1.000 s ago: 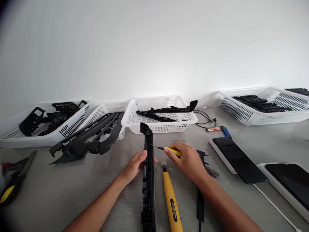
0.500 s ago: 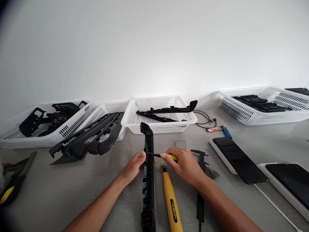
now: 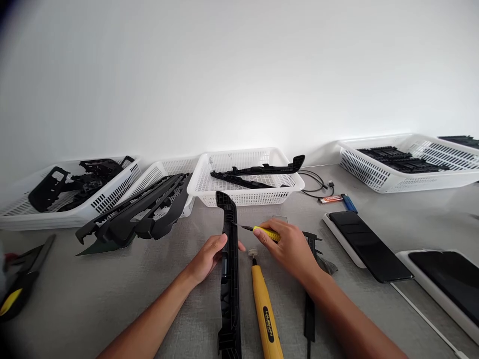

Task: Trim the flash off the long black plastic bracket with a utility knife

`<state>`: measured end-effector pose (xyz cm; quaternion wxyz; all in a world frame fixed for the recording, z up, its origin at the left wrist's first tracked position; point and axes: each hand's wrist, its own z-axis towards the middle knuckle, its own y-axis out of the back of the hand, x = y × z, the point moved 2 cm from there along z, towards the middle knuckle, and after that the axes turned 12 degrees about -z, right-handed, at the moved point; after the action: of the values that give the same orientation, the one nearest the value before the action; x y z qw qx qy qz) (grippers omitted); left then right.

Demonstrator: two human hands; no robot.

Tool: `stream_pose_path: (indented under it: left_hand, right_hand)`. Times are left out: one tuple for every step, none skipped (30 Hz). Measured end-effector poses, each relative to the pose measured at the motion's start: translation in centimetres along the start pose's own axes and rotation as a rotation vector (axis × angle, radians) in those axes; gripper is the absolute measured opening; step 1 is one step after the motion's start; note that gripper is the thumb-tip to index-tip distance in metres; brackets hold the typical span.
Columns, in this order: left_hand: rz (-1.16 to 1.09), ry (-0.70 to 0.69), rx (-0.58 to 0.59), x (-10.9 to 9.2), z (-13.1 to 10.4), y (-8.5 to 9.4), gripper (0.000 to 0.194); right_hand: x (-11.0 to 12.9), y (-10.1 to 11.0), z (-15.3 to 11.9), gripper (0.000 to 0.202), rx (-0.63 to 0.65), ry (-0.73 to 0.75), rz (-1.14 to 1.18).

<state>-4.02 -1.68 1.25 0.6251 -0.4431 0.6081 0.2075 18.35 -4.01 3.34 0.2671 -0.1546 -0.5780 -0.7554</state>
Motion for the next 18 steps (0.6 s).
stream_pose_path:
  left_hand:
    - [-0.007,0.000,-0.003,0.10,0.01,0.08,0.071]
    - [-0.014,0.001,-0.008,0.21,0.03,0.15,0.070]
    - [-0.025,0.000,-0.016,0.33,0.05,0.23,0.070]
    - [-0.040,0.001,-0.025,0.46,0.09,0.29,0.071]
    - [-0.061,0.001,-0.041,0.58,0.13,0.34,0.073]
    - [-0.086,-0.002,-0.063,0.68,0.17,0.37,0.075]
    - [-0.113,-0.002,-0.084,0.75,0.22,0.37,0.077]
    - [-0.136,-0.001,-0.103,0.79,0.26,0.34,0.079]
    - [-0.154,0.002,-0.118,0.79,0.30,0.28,0.079]
    - [-0.161,0.004,-0.129,0.74,0.33,0.20,0.078]
    - [-0.163,0.004,-0.140,0.67,0.35,0.12,0.076]
    - [-0.164,0.003,-0.148,0.59,0.37,0.05,0.074]
    - [-0.167,0.000,-0.155,0.51,0.38,0.01,0.072]
    - [-0.169,-0.003,-0.159,0.44,0.37,-0.01,0.070]
    - [-0.166,-0.006,-0.155,0.40,0.36,-0.02,0.069]
    - [-0.156,-0.008,-0.147,0.37,0.34,-0.02,0.068]
    - [-0.141,-0.007,-0.134,0.37,0.31,-0.01,0.068]
    - [-0.122,-0.004,-0.118,0.38,0.28,0.00,0.066]
  right_hand:
    - [0.08,0.02,-0.02,0.046,0.011,0.005,0.003]
    - [0.17,0.05,-0.05,0.046,0.027,0.008,0.006]
    - [0.27,0.09,-0.09,0.046,0.044,0.011,0.011]
    - [0.36,0.14,-0.13,0.045,0.063,0.015,0.016]
    - [0.46,0.22,-0.17,0.044,0.083,0.021,0.021]
    - [0.56,0.30,-0.22,0.042,0.104,0.029,0.024]
    - [0.67,0.37,-0.26,0.041,0.128,0.040,0.026]
    - [0.77,0.44,-0.30,0.040,0.155,0.054,0.030]
    - [0.87,0.49,-0.33,0.041,0.183,0.072,0.033]
    - [0.95,0.52,-0.35,0.041,0.212,0.088,0.037]
    - [1.01,0.53,-0.36,0.042,0.232,0.102,0.042]
    - [1.03,0.54,-0.35,0.043,0.240,0.109,0.045]
    - [0.99,0.55,-0.32,0.044,0.231,0.106,0.047]
    - [0.90,0.56,-0.28,0.044,0.205,0.094,0.045]
    - [0.76,0.58,-0.22,0.044,0.167,0.075,0.039]
    - [0.58,0.60,-0.17,0.044,0.122,0.053,0.029]
    - [0.40,0.61,-0.13,0.044,0.080,0.033,0.018]
    - [0.22,0.60,-0.10,0.044,0.048,0.017,0.008]
